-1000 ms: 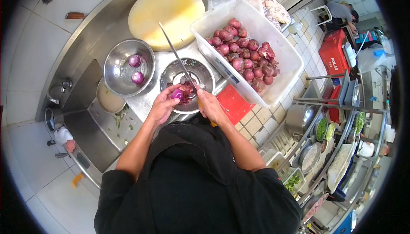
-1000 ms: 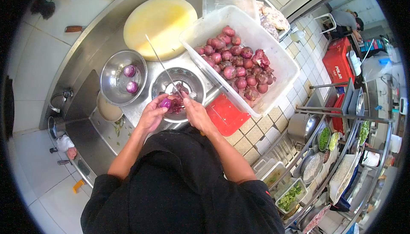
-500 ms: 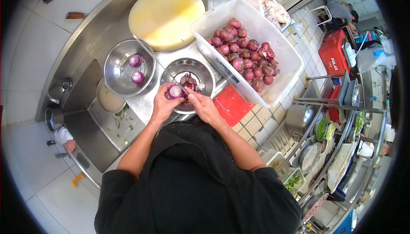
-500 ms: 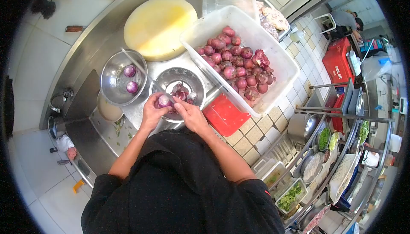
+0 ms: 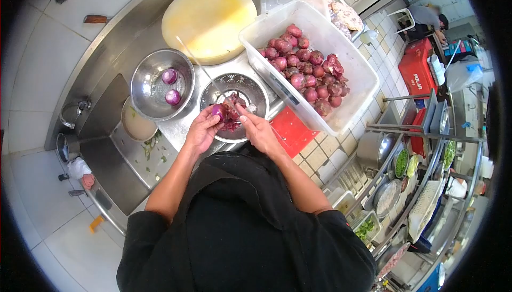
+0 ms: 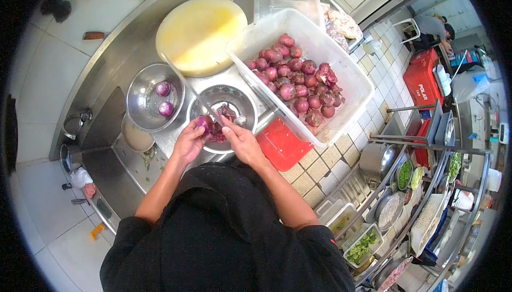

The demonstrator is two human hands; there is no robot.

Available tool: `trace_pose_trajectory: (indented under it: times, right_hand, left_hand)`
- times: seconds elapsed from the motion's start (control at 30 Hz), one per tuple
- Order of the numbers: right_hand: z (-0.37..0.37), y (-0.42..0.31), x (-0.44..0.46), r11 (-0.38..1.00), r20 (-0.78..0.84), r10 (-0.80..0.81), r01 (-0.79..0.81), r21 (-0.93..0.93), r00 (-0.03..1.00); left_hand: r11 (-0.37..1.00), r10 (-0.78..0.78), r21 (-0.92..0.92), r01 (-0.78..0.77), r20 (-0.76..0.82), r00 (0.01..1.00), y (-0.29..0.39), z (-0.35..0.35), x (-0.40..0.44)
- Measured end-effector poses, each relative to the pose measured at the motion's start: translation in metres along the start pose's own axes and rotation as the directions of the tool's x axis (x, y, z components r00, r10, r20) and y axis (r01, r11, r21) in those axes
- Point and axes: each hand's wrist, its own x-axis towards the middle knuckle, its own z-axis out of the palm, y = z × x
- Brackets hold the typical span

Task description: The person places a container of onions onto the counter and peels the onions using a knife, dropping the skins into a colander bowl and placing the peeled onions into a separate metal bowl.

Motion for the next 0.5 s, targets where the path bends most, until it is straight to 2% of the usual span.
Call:
trace_pose_trajectory:
  times: [0.17, 0.27, 0.5]
  right_hand:
    - [0.008, 0.014, 0.0, 0.941, 0.018, -0.254, 0.251, -0.226, 0.967]
    - [0.009, 0.0, -0.006, 0.916, 0.027, -0.236, 0.231, -0.328, 0.971]
    - [0.007, -0.002, -0.004, 0.875, 0.052, -0.205, 0.207, -0.437, 0.977]
  left_hand:
    - [1.0, -0.024, -0.009, 0.024, 0.002, 1.0, -0.001, 0.005, 0.002]
    - [1.0, -0.026, -0.012, 0.026, -0.01, 1.0, 0.0, 0.016, -0.003]
    - [0.997, -0.024, 0.065, 0.029, -0.074, 0.997, 0.003, 0.017, -0.007]
